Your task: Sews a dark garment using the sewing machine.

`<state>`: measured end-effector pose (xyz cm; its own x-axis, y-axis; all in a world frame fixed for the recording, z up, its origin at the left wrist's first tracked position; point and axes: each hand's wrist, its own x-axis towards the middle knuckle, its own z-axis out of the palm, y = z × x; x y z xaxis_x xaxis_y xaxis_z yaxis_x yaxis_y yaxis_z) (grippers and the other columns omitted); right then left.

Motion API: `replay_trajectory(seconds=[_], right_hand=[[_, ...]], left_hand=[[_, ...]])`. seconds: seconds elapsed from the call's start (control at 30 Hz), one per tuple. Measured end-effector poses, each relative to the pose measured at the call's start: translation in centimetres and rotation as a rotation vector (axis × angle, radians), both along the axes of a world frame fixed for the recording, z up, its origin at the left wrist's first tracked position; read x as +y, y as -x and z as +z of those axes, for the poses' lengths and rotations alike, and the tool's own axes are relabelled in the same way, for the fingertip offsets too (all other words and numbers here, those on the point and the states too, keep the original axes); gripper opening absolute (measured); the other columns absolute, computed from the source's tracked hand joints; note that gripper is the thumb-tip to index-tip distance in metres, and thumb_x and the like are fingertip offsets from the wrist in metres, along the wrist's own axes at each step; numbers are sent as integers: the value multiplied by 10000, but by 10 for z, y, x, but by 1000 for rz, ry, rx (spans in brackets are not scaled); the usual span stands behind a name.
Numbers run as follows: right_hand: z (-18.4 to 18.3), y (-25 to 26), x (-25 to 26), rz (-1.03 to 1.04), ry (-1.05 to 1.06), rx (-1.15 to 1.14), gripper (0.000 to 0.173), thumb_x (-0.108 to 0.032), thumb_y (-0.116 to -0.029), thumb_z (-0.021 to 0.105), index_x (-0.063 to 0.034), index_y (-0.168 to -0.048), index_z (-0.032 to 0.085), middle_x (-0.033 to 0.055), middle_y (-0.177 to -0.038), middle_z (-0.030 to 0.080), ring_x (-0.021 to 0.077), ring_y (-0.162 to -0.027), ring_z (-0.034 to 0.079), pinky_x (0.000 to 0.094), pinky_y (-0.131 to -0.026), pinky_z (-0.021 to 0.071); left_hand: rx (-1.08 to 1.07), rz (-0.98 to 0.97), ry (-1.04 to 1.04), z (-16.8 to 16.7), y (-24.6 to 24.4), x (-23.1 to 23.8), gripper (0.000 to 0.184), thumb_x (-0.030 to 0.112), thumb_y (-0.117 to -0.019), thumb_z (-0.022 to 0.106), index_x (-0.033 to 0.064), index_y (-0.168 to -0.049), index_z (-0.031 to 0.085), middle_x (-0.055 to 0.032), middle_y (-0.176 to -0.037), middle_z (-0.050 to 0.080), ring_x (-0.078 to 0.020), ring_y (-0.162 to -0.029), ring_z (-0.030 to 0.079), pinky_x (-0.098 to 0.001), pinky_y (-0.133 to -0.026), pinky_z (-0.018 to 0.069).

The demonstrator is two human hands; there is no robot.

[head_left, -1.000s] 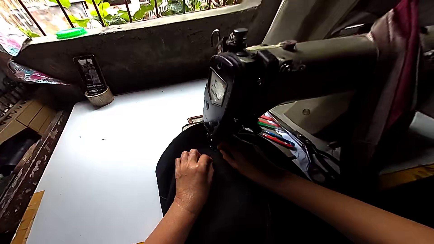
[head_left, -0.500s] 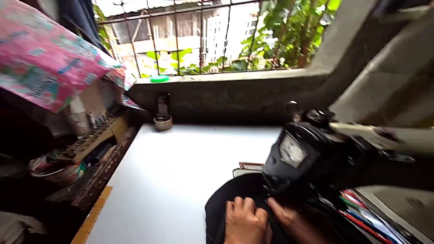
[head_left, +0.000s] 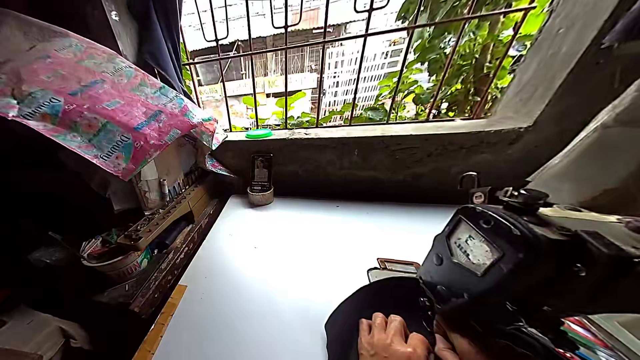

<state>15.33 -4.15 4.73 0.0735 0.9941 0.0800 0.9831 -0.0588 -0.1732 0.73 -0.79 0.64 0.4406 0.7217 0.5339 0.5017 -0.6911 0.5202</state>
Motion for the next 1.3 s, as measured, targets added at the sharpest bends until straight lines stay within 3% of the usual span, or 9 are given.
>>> replay_trajectory(seconds=[0.1,0.2,0.4,0.47,0.7,1.0,1.13,1.2,1.3], right_hand=[[-2,2,-1,6,-110,35,238,-97,-958,552,102,-1058,635,330,-976,676,532,-834,685,668,-646,502],[-21,0,2,9,-355,-24,105,-73,-876,648,24,-909,670,201,-783,669,399,-654,684,572,-526,524],[-22,-1,-10,-19,-359,12,75,-57,-922,650,15,-940,660,178,-908,661,335,-697,683,490,-569,536],[-27,-5,-12,-1,-401,15,66,-53,-921,635,8,-919,659,176,-888,653,330,-698,676,472,-566,522],[-26,-7,-14,22,-386,75,78,-61,-954,633,-24,-997,687,157,-963,692,313,-732,694,478,-611,545],[-29,-9,-13,63,-402,46,104,-124,-945,652,-54,-1004,702,132,-948,684,299,-743,687,466,-603,524],[-30,-8,-18,81,-431,13,70,-110,-898,671,-49,-926,693,120,-879,665,279,-673,659,438,-558,501],[-22,-9,-26,97,-360,170,46,-105,-883,668,-64,-892,686,73,-832,660,213,-679,651,399,-580,515],[-4,-19,-43,131,-95,704,49,-127,-944,644,-118,-898,658,-52,-702,586,-1,-575,538,152,-523,454]], left_hand=[[-7,13,-52,1,2,5,93,149,-868,717,86,-850,783,-124,-903,715,-334,-910,688,-490,-743,527],[21,13,-100,-1,5,8,103,177,-881,715,101,-865,783,-106,-882,720,-310,-877,704,-477,-711,552],[67,-53,-50,-3,8,7,98,174,-901,715,104,-923,780,-101,-898,679,-310,-877,655,-490,-737,505],[71,-50,-49,-3,9,6,96,172,-903,706,109,-917,776,-89,-871,663,-294,-865,641,-475,-742,486],[67,-31,-68,-4,9,6,90,166,-892,706,118,-916,779,-75,-841,642,-275,-840,626,-453,-727,472],[54,-32,-75,-4,8,6,103,164,-901,693,119,-929,782,-60,-827,633,-253,-825,617,-431,-718,463],[50,-31,-93,-7,8,7,113,175,-903,686,123,-924,784,-51,-814,626,-247,-817,613,-417,-708,456],[45,-27,-89,-7,8,7,119,170,-905,681,118,-934,785,-51,-811,628,-247,-812,614,-420,-708,460],[46,-18,-81,-7,8,7,136,169,-915,665,126,-957,787,-46,-820,634,-241,-825,618,-421,-722,463]])
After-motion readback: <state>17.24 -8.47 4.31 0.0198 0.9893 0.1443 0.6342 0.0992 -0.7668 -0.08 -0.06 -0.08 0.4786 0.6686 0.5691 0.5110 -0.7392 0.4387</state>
